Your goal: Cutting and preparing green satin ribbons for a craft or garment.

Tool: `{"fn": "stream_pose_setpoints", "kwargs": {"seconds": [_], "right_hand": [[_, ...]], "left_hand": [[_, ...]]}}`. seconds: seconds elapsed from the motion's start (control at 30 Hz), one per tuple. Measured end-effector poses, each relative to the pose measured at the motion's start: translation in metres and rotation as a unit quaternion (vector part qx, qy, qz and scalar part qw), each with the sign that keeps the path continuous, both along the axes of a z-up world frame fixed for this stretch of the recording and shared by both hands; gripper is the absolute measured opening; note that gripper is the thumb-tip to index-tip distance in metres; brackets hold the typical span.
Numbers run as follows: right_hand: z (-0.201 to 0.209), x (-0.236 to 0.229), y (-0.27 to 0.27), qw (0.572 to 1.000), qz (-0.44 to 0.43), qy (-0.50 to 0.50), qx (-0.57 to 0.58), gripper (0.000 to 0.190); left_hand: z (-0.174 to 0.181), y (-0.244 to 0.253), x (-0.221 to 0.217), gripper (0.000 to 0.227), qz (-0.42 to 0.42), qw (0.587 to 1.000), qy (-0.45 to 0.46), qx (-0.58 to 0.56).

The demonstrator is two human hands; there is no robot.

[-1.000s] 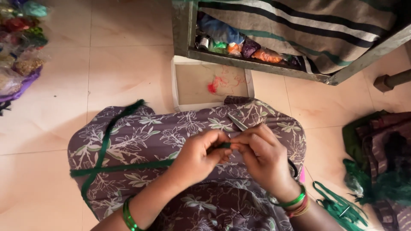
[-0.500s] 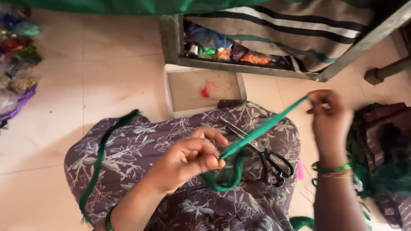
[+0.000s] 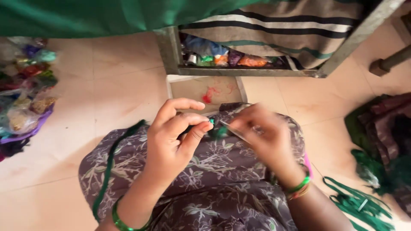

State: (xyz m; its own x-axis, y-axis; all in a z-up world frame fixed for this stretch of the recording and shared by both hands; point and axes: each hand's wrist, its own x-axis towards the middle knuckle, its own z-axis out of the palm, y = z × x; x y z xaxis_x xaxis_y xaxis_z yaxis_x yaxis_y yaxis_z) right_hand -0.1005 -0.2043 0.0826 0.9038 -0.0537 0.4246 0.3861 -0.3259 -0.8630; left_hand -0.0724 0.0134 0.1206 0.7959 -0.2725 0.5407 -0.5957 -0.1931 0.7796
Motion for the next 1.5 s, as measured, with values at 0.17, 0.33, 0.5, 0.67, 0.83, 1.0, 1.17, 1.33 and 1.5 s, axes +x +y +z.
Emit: {"fn": "stream_pose_setpoints", "kwargs": {"seconds": [0.17,0.33,0.5,0.67,0.83,1.0,1.17,1.33,1.5], "right_hand": [[0.006,-0.014,0.039,0.984,0.007,-0.08,-0.161,0.011],[-0.024,-0.028,0.041,0.985,0.056,0.005,-0.162,0.01],[0.012,-0.032,0.024,0.976,-0.045,-0.05,-0.207,0.021],[0.021,-0.029,-0.002,0.907,0.109,-0.269,-0.306,0.031],[0.02,-0.043,-0.026,0.962,0.141,-0.016,0.234,0.01],[-0.001,-0.076,-0.112,0.944,-0.219,-0.102,0.224,0.024],[-0.068,-0.164,-0.261,0.858,-0.426,-0.089,0.272,0.013],[-0.142,-0.307,-0.379,0.788,-0.596,-0.052,0.145,0.016],[-0.192,-0.393,-0.416,0.736,-0.676,0.008,-0.024,0.014]], "left_hand": [[-0.006,-0.013,-0.005,0.008,0.034,0.999,-0.037,-0.002],[-0.013,0.01,0.006,0.011,0.073,0.995,0.049,-0.048],[-0.032,-0.002,0.004,0.013,-0.023,0.956,0.273,-0.102],[-0.059,-0.004,-0.009,0.018,-0.106,0.907,0.389,-0.12],[-0.104,0.009,-0.018,0.017,-0.337,0.823,0.45,0.086],[-0.13,-0.005,-0.009,0.02,-0.367,0.811,0.405,0.21],[-0.131,0.003,0.009,0.021,-0.165,0.907,0.255,0.292],[-0.111,0.003,0.019,0.023,-0.089,0.891,0.264,0.358],[-0.093,-0.007,0.023,0.026,-0.076,0.89,0.236,0.384]]}}
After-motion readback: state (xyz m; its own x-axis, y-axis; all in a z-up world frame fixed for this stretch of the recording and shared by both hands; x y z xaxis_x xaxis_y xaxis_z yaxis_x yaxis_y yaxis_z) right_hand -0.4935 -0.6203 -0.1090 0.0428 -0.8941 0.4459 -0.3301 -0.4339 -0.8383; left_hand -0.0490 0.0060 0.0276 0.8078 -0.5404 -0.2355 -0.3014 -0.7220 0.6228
